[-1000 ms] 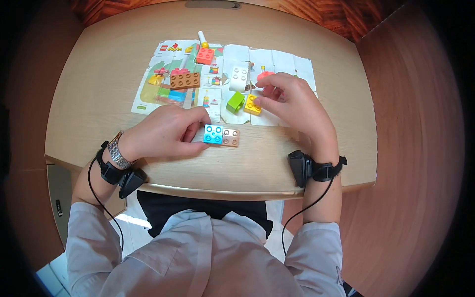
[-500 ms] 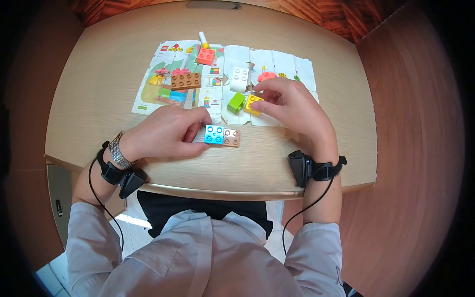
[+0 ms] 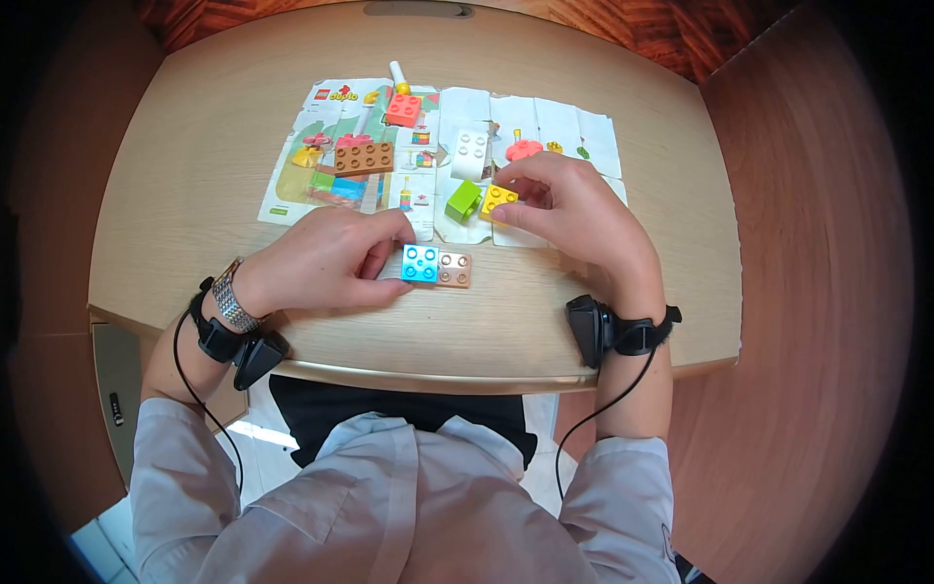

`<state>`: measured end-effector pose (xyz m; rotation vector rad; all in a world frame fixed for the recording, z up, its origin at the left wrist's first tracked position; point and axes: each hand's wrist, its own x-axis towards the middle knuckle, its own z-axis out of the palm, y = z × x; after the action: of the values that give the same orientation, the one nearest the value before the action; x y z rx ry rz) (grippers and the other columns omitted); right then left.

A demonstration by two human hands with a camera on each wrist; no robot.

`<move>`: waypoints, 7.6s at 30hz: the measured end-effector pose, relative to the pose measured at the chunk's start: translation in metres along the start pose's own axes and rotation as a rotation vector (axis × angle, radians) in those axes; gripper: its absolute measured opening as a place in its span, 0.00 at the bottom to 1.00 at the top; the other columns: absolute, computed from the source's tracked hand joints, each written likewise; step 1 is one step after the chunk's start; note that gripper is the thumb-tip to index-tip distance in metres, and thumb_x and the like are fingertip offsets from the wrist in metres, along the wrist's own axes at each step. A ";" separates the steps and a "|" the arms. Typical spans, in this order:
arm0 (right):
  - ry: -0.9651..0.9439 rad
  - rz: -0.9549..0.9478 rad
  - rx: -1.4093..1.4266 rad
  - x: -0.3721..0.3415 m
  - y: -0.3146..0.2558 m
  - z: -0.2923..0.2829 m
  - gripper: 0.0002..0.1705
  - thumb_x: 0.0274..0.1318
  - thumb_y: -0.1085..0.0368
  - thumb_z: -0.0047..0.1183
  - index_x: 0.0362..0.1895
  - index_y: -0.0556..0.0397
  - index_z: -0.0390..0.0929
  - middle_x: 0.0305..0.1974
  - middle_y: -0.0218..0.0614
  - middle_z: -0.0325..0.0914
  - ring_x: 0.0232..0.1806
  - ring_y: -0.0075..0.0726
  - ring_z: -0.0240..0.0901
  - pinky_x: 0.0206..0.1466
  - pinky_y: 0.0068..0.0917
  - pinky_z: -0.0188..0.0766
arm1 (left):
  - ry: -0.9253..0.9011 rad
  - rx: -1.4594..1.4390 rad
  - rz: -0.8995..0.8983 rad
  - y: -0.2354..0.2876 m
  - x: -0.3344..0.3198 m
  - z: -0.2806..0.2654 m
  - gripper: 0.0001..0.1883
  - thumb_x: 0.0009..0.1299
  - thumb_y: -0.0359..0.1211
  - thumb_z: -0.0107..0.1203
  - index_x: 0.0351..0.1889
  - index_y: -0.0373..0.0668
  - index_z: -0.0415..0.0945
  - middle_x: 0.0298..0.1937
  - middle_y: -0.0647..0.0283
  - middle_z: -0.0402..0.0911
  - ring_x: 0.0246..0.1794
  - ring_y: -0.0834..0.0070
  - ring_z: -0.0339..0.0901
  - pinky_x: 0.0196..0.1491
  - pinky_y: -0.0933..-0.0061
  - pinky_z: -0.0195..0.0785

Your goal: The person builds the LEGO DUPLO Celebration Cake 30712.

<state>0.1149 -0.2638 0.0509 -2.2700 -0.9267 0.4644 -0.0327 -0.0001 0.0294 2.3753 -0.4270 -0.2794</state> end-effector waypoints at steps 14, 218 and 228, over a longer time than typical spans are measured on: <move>0.010 -0.030 0.027 0.000 0.010 0.004 0.21 0.61 0.63 0.73 0.57 0.55 0.88 0.43 0.34 0.87 0.41 0.26 0.78 0.46 0.26 0.74 | 0.011 0.008 0.003 0.000 -0.001 0.000 0.16 0.69 0.41 0.69 0.47 0.44 0.78 0.22 0.66 0.79 0.21 0.70 0.79 0.27 0.66 0.65; 0.203 -0.222 -0.021 0.016 0.002 0.032 0.17 0.67 0.66 0.65 0.57 0.55 0.87 0.50 0.43 0.82 0.49 0.44 0.81 0.54 0.35 0.80 | 0.070 -0.017 0.098 0.005 -0.009 0.003 0.20 0.68 0.44 0.73 0.50 0.42 0.87 0.28 0.66 0.80 0.26 0.72 0.78 0.30 0.69 0.69; 0.199 -0.173 0.011 0.017 0.007 0.035 0.17 0.66 0.65 0.66 0.57 0.55 0.87 0.49 0.38 0.82 0.45 0.37 0.81 0.53 0.32 0.80 | 0.071 -0.018 0.094 0.001 -0.008 0.004 0.18 0.66 0.42 0.74 0.47 0.41 0.87 0.24 0.67 0.79 0.22 0.73 0.77 0.28 0.69 0.67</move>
<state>0.1115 -0.2405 0.0192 -2.1564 -1.0037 0.1647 -0.0419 -0.0001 0.0280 2.3317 -0.4992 -0.1542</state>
